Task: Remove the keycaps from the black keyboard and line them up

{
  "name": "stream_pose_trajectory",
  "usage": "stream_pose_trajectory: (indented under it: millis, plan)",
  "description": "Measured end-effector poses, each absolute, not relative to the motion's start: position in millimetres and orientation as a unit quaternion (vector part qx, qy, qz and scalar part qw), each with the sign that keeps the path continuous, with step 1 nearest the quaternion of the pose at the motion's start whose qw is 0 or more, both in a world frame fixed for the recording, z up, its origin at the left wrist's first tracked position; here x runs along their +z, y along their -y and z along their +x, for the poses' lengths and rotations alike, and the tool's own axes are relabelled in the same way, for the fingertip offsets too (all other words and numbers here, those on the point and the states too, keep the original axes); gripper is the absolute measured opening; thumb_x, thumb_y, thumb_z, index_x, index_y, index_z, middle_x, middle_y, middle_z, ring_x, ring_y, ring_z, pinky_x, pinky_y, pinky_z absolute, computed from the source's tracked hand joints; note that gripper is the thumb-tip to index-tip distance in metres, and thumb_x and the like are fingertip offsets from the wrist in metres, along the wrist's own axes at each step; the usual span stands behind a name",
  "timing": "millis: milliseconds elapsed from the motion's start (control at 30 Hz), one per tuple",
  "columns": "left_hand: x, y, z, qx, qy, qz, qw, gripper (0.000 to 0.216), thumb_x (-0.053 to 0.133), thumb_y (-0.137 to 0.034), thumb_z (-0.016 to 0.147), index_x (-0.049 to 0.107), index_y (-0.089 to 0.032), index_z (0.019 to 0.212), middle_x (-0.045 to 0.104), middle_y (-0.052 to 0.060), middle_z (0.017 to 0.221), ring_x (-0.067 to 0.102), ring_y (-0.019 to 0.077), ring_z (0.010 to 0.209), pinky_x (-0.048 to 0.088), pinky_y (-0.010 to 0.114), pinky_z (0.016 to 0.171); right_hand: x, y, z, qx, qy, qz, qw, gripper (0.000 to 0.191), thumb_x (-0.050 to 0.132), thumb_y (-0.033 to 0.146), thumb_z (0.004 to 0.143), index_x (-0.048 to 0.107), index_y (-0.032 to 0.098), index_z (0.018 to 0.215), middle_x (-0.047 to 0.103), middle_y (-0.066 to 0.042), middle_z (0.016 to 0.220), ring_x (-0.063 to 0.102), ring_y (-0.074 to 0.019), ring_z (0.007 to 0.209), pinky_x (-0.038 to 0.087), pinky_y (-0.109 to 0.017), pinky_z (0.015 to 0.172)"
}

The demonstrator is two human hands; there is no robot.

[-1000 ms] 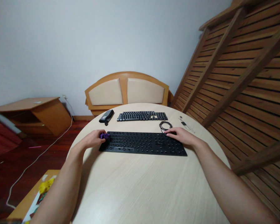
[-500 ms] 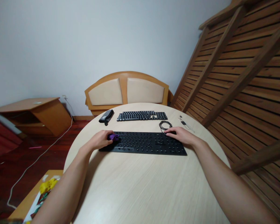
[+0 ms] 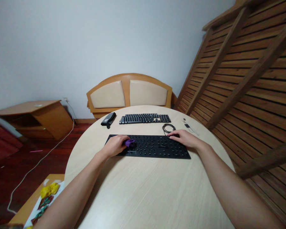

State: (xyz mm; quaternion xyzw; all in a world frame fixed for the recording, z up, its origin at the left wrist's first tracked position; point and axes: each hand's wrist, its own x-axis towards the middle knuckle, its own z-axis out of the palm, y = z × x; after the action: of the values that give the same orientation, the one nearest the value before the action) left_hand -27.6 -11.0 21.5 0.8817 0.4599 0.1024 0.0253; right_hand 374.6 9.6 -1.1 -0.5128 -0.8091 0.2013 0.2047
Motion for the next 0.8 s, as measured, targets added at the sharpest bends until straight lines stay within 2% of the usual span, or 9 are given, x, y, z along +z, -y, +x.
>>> stream_pose_trajectory:
  millis: [367,633,800]
  plan:
    - [7,25,20,0.161,-0.461,0.872,0.001,0.026,0.057,-0.015,0.086,0.065,-0.023,0.110,0.070,0.005,0.100,0.067,0.0225,0.092,0.052,0.030,0.079,2,-7,374,0.198,0.807,-0.519,0.201,0.036,0.057,0.045,0.088,0.074,0.024,0.112,0.072,-0.005,0.118,0.065,-0.0281,0.108,0.047,-0.037,0.097]
    - [1,28,34,0.216,-0.411,0.885,0.040,0.025,0.058,-0.011,0.087,0.065,-0.023,0.108,0.070,0.003,0.100,0.065,0.0202,0.093,0.051,0.030,0.081,0,-8,374,0.201,0.810,-0.513,0.203,0.036,0.057,0.043,0.089,0.072,0.024,0.114,0.071,-0.005,0.119,0.065,-0.0270,0.109,0.047,-0.037,0.097]
    - [2,33,40,0.192,-0.372,0.908,0.014,0.025,0.060,-0.009,0.085,0.065,-0.023,0.106,0.070,0.003,0.096,0.064,0.0208,0.089,0.052,0.030,0.076,-2,-10,375,0.198,0.810,-0.513,0.205,0.035,0.057,0.043,0.088,0.073,0.024,0.114,0.071,-0.005,0.118,0.065,-0.0271,0.109,0.047,-0.037,0.097]
